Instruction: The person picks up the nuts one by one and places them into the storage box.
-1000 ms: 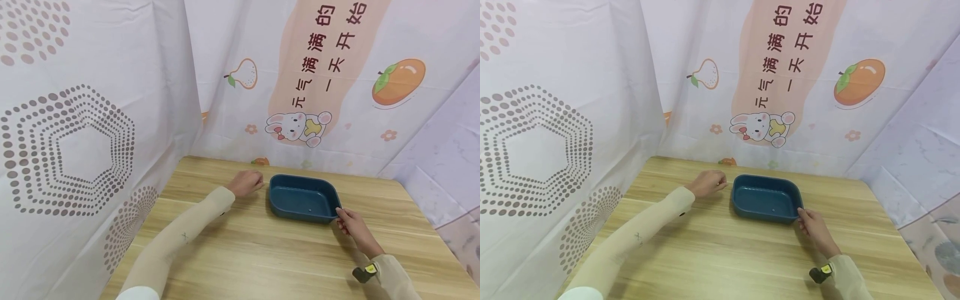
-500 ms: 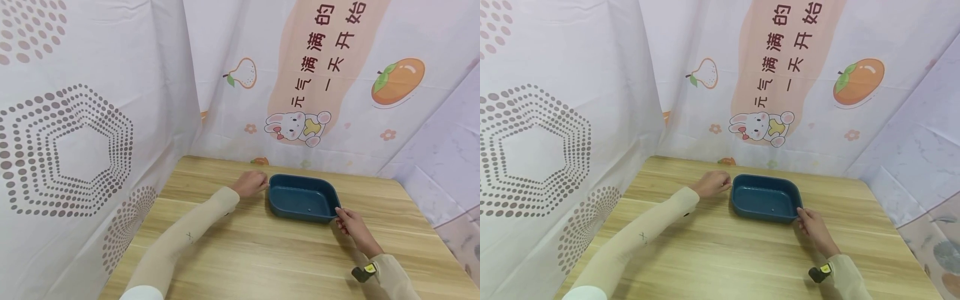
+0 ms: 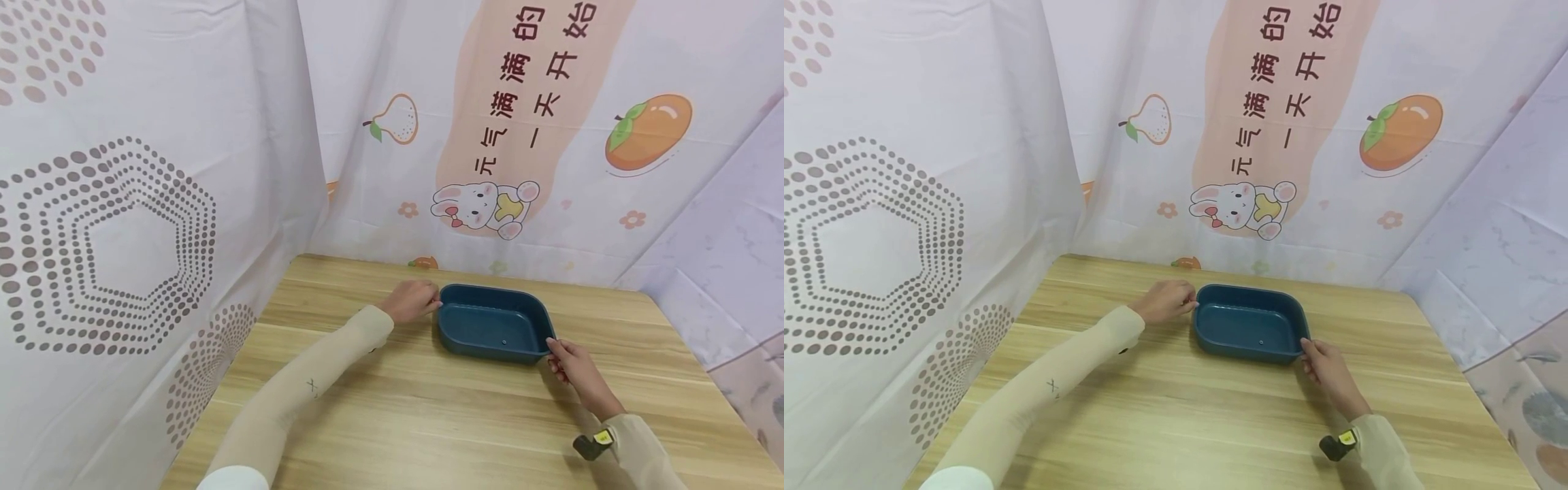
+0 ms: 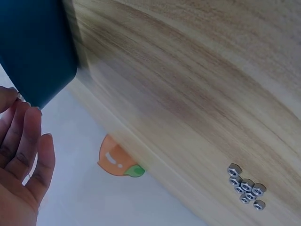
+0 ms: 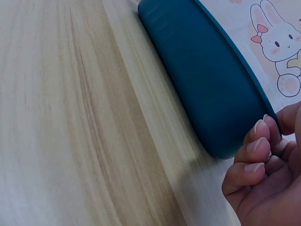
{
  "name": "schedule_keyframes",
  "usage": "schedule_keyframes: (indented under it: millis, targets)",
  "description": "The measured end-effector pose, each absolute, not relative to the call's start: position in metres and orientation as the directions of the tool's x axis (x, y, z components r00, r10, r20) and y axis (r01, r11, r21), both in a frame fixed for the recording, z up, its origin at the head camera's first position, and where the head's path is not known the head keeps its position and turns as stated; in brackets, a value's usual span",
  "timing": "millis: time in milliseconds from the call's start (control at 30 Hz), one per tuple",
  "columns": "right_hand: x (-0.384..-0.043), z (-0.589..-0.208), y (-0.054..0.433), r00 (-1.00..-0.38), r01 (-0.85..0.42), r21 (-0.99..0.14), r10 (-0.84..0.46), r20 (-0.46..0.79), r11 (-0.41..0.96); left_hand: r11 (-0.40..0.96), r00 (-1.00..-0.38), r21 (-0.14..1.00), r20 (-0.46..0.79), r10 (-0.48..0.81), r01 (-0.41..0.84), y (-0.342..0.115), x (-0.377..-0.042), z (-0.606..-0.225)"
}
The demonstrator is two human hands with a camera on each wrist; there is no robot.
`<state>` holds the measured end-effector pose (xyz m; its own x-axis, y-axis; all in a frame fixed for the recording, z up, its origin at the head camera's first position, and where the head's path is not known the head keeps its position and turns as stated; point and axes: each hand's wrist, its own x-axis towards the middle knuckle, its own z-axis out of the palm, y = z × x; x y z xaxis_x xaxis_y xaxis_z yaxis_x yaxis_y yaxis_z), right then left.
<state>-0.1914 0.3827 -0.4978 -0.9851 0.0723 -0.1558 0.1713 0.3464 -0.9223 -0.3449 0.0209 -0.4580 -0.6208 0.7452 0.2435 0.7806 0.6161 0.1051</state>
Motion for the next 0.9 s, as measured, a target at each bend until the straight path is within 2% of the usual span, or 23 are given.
schedule_keyframes:
  millis: [367, 600, 900]
  targets:
    - [-0.1911, -0.4983, 0.3828, -0.984, 0.175, -0.919, 0.074, -0.159, 0.354, 0.602, -0.61, 0.107, 0.223, 0.761, 0.791, 0.0264, -0.3434, -0.4556]
    - [-0.1916, -0.4969, 0.3824, -0.984, 0.18, -0.917, 0.075, -0.164, 0.355, 0.567, -0.579, 0.122, 0.238, 0.78, 0.815, 0.0296, -0.3411, -0.4536]
    - [-0.1904, -0.4972, 0.3813, -0.985, 0.17, -0.915, 0.078, -0.151, 0.366, 0.568, -0.578, 0.117, 0.238, 0.781, 0.815, 0.031, -0.3411, -0.457]
